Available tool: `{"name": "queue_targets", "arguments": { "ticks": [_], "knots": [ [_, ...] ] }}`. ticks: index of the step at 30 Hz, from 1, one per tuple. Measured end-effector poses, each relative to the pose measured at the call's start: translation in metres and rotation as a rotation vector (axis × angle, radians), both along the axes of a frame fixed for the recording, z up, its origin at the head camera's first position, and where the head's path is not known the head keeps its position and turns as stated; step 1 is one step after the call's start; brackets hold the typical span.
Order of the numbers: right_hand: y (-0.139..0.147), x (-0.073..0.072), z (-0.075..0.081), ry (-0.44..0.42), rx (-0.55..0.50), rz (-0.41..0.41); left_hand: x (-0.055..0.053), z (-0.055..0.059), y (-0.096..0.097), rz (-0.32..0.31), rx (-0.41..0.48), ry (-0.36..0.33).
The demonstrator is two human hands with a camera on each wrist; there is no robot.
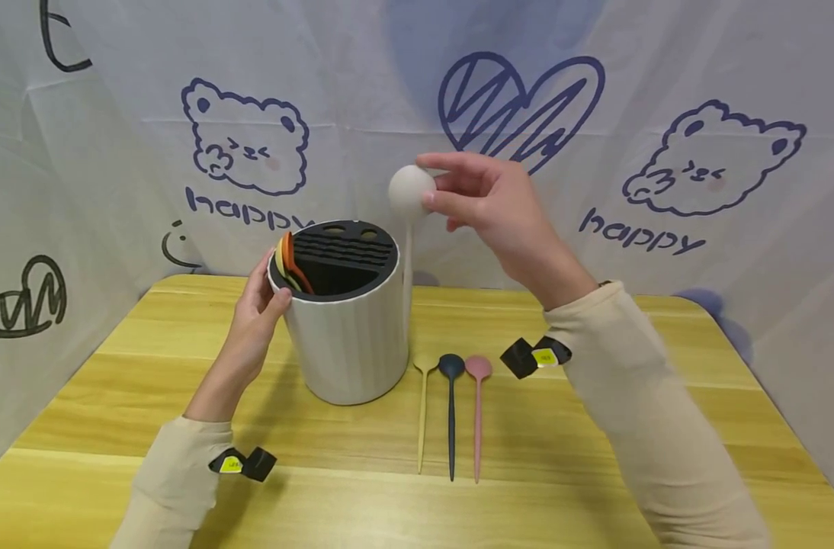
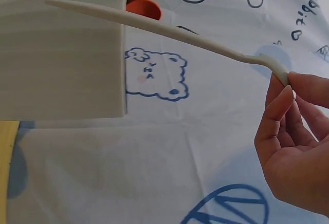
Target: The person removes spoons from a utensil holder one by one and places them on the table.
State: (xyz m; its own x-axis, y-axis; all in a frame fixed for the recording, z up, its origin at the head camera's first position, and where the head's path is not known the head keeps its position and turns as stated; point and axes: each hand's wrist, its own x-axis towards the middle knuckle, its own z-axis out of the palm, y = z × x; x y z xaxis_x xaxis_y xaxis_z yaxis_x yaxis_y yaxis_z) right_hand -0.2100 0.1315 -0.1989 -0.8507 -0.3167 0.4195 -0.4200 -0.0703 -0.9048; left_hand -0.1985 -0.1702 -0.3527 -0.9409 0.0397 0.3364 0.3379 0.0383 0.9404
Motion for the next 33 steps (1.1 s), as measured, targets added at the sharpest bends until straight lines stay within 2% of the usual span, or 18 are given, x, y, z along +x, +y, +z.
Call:
{"name": "queue_targets", "arguments": {
  "ticks": [7, 18, 33],
  "knots": [
    [0.0, -0.007, -0.023, -0.096, 0.036, -0.023, 0.0, -0.001, -0.001, 0.003, 0.005, 0.005],
    [0.008, -0.019, -0.053, -0.252, 0.118, -0.112, 0.0, -0.001, -0.001, 0.006, 0.0, 0.009],
    [0.023, -0.021, -0.095, -0.363, 0.264, -0.162, 0.002, -0.002, -0.001, 0.014, -0.008, 0.003]
  ]
}}
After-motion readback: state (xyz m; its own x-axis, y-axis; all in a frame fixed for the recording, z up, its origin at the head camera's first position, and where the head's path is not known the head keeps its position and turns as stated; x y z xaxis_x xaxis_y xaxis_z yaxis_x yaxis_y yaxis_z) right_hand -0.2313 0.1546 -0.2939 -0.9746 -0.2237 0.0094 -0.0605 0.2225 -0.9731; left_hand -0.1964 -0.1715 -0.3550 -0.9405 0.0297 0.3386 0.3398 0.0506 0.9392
